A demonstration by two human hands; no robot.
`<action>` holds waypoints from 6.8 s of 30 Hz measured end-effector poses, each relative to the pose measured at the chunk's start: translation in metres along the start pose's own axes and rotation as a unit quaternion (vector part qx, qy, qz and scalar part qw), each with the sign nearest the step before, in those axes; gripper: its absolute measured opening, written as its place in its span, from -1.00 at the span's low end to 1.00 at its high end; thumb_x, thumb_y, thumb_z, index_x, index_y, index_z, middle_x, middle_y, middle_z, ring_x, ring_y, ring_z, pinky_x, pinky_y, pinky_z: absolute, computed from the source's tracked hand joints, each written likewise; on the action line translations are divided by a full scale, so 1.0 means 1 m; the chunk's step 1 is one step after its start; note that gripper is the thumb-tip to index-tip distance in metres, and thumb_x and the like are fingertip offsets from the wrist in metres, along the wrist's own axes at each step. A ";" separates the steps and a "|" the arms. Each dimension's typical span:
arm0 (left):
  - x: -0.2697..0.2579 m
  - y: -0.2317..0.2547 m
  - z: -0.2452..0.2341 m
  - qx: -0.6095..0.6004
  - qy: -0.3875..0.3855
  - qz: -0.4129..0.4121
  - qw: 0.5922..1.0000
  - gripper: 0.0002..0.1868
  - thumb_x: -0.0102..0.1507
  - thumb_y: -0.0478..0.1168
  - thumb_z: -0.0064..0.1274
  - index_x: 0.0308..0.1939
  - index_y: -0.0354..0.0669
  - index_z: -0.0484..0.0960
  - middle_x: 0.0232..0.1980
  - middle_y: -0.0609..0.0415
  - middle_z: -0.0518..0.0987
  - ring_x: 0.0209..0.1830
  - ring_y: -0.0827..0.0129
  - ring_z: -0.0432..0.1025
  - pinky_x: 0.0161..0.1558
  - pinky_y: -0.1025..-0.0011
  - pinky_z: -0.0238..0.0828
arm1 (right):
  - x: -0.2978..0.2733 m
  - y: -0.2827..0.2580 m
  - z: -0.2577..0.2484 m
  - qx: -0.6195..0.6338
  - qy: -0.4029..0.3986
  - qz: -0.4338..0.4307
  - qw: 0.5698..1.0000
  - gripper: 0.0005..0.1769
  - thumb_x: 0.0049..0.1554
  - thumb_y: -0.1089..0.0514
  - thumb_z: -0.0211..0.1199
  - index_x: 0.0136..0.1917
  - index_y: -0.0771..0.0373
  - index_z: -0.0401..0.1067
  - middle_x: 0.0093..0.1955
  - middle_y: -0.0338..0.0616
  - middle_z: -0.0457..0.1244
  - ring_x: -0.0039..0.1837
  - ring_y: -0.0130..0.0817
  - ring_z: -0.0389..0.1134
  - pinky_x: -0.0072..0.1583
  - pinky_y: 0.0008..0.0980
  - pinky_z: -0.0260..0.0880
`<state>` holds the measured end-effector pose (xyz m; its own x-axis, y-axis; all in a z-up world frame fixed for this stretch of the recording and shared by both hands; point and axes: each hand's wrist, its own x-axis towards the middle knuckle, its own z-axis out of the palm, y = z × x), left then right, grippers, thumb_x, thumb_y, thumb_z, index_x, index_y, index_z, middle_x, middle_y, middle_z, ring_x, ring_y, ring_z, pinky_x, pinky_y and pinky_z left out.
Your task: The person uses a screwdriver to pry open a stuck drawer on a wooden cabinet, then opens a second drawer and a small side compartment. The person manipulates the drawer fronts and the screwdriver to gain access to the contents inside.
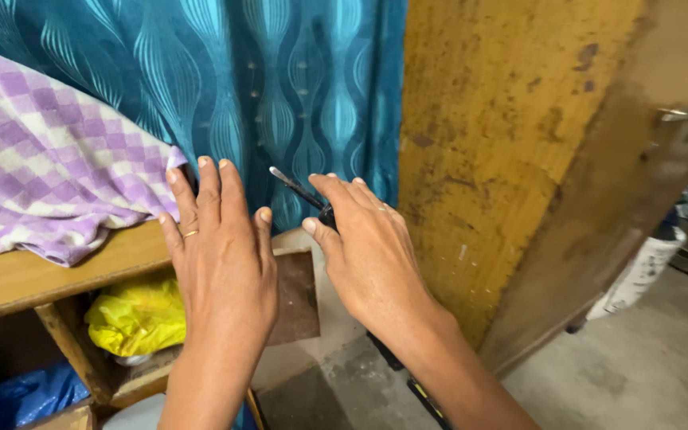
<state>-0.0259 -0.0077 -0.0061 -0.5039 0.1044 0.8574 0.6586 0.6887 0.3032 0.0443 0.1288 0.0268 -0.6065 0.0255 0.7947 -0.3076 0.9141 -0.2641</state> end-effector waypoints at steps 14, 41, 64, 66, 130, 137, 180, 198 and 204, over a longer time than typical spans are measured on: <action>0.093 -0.032 0.036 0.075 0.029 -0.018 0.997 -0.40 0.39 -0.18 -0.15 0.48 -0.41 0.22 0.58 -0.32 0.14 0.62 -0.27 -0.16 0.44 -0.28 -0.25 | 0.103 0.034 0.050 0.064 -0.031 0.003 0.997 -0.47 0.18 0.13 0.22 0.39 0.31 0.31 0.34 0.27 0.27 0.46 0.32 0.14 0.36 0.10 0.17; 0.167 0.057 -0.098 0.206 0.067 -0.107 0.970 -0.41 0.40 -0.20 -0.14 0.49 -0.38 0.21 0.59 -0.30 0.13 0.63 -0.23 -0.17 0.48 -0.24 -0.28 | 0.219 -0.048 -0.074 0.167 -0.111 -0.072 0.977 -0.51 0.20 0.13 0.21 0.36 0.33 0.30 0.10 0.20 0.32 0.12 0.16 0.39 0.14 0.03 0.32; 0.136 0.075 -0.132 0.234 0.104 -0.149 0.955 -0.40 0.41 -0.20 -0.16 0.49 -0.42 0.20 0.59 -0.34 0.10 0.64 -0.26 -0.20 0.46 -0.28 -0.29 | 0.198 -0.056 -0.095 0.173 -0.128 -0.110 0.970 -0.49 0.20 0.08 0.22 0.36 0.34 0.33 0.15 0.33 0.30 0.19 0.26 0.35 0.20 0.05 0.30; 0.136 0.076 -0.134 0.234 0.113 -0.153 0.954 -0.41 0.41 -0.19 -0.16 0.49 -0.42 0.20 0.60 -0.32 0.10 0.65 -0.26 -0.20 0.47 -0.28 -0.29 | 0.198 -0.055 -0.095 0.173 -0.180 -0.056 0.967 -0.48 0.19 0.06 0.19 0.38 0.28 0.31 0.09 0.24 0.33 0.14 0.18 0.39 0.19 0.02 0.33; -0.003 0.235 -0.234 0.435 0.156 -0.326 0.825 -0.36 0.41 -0.09 -0.23 0.51 -0.36 0.14 0.60 -0.31 0.10 0.63 -0.32 -0.25 0.40 -0.38 -0.31 | 0.066 -0.088 -0.146 0.320 -0.234 -0.158 0.904 -0.44 0.20 0.04 0.17 0.42 0.21 0.25 0.40 0.13 0.23 0.55 0.13 0.04 0.44 0.19 -0.09; -0.025 0.235 -0.281 0.416 0.146 -0.311 0.842 -0.35 0.45 -0.09 -0.26 0.54 -0.41 0.11 0.60 -0.34 0.07 0.64 -0.32 -0.29 0.42 -0.38 -0.37 | 0.035 -0.119 -0.172 0.279 -0.231 -0.131 0.923 -0.45 0.20 0.02 0.13 0.44 0.17 0.24 0.43 0.00 0.22 0.57 0.09 -0.01 0.47 0.22 -0.20; -0.096 0.315 -0.329 0.222 0.105 -0.222 0.944 -0.37 0.48 -0.11 -0.24 0.56 -0.40 0.11 0.64 -0.32 0.04 0.67 -0.28 -0.28 0.49 -0.30 -0.29 | -0.108 -0.137 -0.333 0.134 -0.172 -0.084 0.972 -0.45 0.17 0.10 0.18 0.42 0.16 0.29 0.47 0.03 0.18 0.57 0.07 -0.02 0.45 0.16 -0.17; -0.116 0.408 -0.328 0.201 0.078 -0.189 0.958 -0.37 0.47 -0.13 -0.19 0.56 -0.39 0.13 0.64 -0.32 0.06 0.67 -0.28 -0.24 0.48 -0.31 -0.25 | -0.153 -0.110 -0.424 0.116 -0.190 -0.013 0.975 -0.39 0.17 0.11 0.16 0.49 0.13 0.26 0.53 -0.03 0.17 0.62 0.08 -0.03 0.45 0.17 -0.20; -0.117 0.426 -0.330 0.201 0.081 -0.190 0.957 -0.37 0.48 -0.12 -0.21 0.56 -0.37 0.12 0.63 -0.32 0.07 0.66 -0.27 -0.23 0.47 -0.29 -0.26 | -0.159 -0.109 -0.441 0.119 -0.182 -0.030 0.976 -0.43 0.16 0.11 0.18 0.43 0.16 0.25 0.52 0.00 0.16 0.62 0.09 -0.02 0.45 0.16 -0.17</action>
<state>0.4979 0.0366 0.1599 -0.5498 -0.2994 0.7798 0.1597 0.8787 0.4499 0.4979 0.2033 0.1704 -0.7893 -0.2106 0.5767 -0.4860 0.7883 -0.3773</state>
